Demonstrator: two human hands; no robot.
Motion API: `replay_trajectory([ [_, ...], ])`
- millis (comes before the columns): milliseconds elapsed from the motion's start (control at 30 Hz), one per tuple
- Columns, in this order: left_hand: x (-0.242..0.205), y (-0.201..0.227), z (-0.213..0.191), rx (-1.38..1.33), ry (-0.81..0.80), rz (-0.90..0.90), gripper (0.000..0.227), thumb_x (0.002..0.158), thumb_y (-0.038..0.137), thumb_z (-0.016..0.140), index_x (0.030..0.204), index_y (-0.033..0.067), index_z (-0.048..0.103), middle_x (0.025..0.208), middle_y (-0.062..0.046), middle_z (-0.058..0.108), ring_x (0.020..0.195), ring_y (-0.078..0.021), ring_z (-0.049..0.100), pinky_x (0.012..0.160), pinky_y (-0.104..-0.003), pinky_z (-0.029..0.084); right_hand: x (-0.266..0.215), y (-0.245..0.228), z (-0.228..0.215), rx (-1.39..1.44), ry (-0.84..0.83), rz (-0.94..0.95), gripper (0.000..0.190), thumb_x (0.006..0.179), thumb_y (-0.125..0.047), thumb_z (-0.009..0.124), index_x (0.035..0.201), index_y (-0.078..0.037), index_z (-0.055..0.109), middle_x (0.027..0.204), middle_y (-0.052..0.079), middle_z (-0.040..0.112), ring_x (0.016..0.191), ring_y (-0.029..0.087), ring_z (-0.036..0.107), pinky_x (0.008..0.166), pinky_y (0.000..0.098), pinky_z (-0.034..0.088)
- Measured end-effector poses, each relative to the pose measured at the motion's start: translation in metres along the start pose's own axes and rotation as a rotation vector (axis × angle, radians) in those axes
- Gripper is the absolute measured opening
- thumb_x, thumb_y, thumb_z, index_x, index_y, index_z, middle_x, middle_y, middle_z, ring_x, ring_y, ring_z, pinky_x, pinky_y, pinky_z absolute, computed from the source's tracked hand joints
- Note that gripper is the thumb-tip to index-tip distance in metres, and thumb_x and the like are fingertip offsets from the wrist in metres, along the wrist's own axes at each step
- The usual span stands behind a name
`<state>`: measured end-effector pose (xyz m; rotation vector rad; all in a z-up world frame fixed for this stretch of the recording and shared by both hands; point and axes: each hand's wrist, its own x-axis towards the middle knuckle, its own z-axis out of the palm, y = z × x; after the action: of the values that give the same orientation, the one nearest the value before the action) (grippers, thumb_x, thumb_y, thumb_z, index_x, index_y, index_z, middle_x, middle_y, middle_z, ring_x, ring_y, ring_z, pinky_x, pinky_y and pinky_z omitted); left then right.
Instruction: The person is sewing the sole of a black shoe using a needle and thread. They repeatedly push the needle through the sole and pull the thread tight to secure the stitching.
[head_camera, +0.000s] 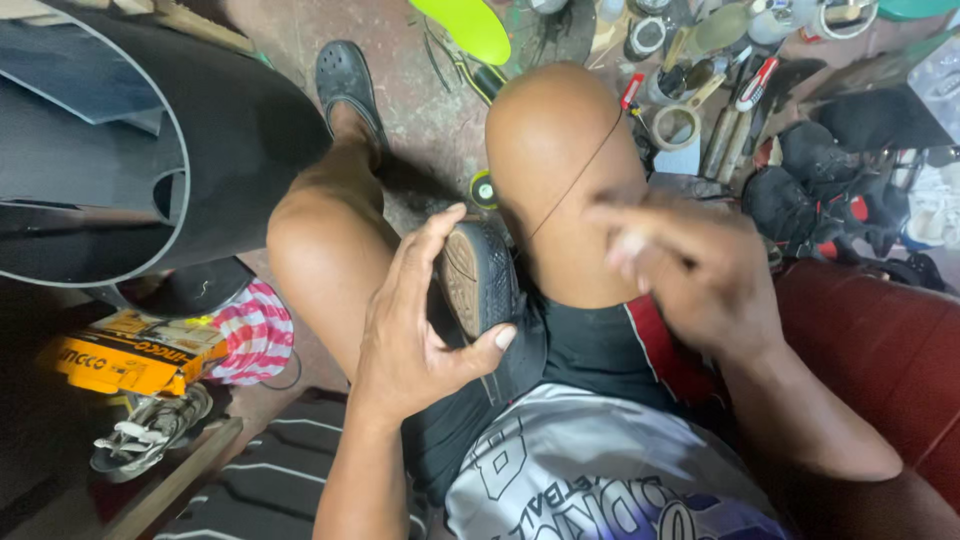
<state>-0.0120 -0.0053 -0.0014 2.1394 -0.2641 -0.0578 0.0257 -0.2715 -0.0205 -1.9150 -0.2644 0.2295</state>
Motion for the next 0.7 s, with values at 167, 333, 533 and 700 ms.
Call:
replay_trajectory([
  [167, -0.008, 0.006, 0.0, -0.012, -0.019, -0.002, 0.091, 0.079, 0.038, 0.086, 0.151, 0.003, 0.044, 0.139, -0.019, 0.061, 0.125, -0.0342, 0.066, 0.111, -0.041, 0.052, -0.018, -0.029, 0.012, -0.047, -0.141, -0.164, 0.032, 0.087, 0.002, 0.07, 0.115, -0.01, 0.076, 0.085, 0.003, 0.073, 0.07, 0.011, 0.071, 0.063, 0.0263, 0.056],
  [333, -0.012, 0.012, 0.0, -0.002, 0.0, 0.004, 0.091, 0.079, 0.04, 0.087, 0.15, 0.0027, 0.044, 0.138, -0.018, 0.062, 0.126, -0.0344, 0.068, 0.109, -0.041, 0.055, -0.013, -0.045, 0.017, -0.086, -0.178, -0.208, 0.035, 0.086, 0.002, 0.071, 0.119, -0.008, 0.075, 0.083, 0.007, 0.07, 0.064, 0.015, 0.068, 0.058, 0.0278, 0.053],
  [533, -0.016, 0.013, 0.005, 0.007, 0.009, 0.027, 0.094, 0.078, 0.037, 0.09, 0.151, 0.0029, 0.043, 0.139, -0.019, 0.061, 0.126, -0.0348, 0.067, 0.109, -0.042, 0.055, -0.016, -0.055, 0.011, -0.211, -0.173, -0.267, 0.041, 0.083, 0.002, 0.069, 0.121, -0.009, 0.073, 0.09, 0.008, 0.071, 0.068, 0.02, 0.069, 0.059, 0.0306, 0.056],
  [700, -0.015, 0.016, 0.006, 0.04, 0.008, 0.011, 0.094, 0.074, 0.036, 0.09, 0.149, 0.0019, 0.044, 0.139, -0.022, 0.06, 0.127, -0.0378, 0.065, 0.108, -0.043, 0.054, -0.018, -0.059, 0.006, -0.268, -0.218, -0.229, 0.045, 0.08, 0.003, 0.068, 0.122, -0.01, 0.074, 0.087, 0.009, 0.071, 0.062, 0.021, 0.068, 0.055, 0.0315, 0.055],
])
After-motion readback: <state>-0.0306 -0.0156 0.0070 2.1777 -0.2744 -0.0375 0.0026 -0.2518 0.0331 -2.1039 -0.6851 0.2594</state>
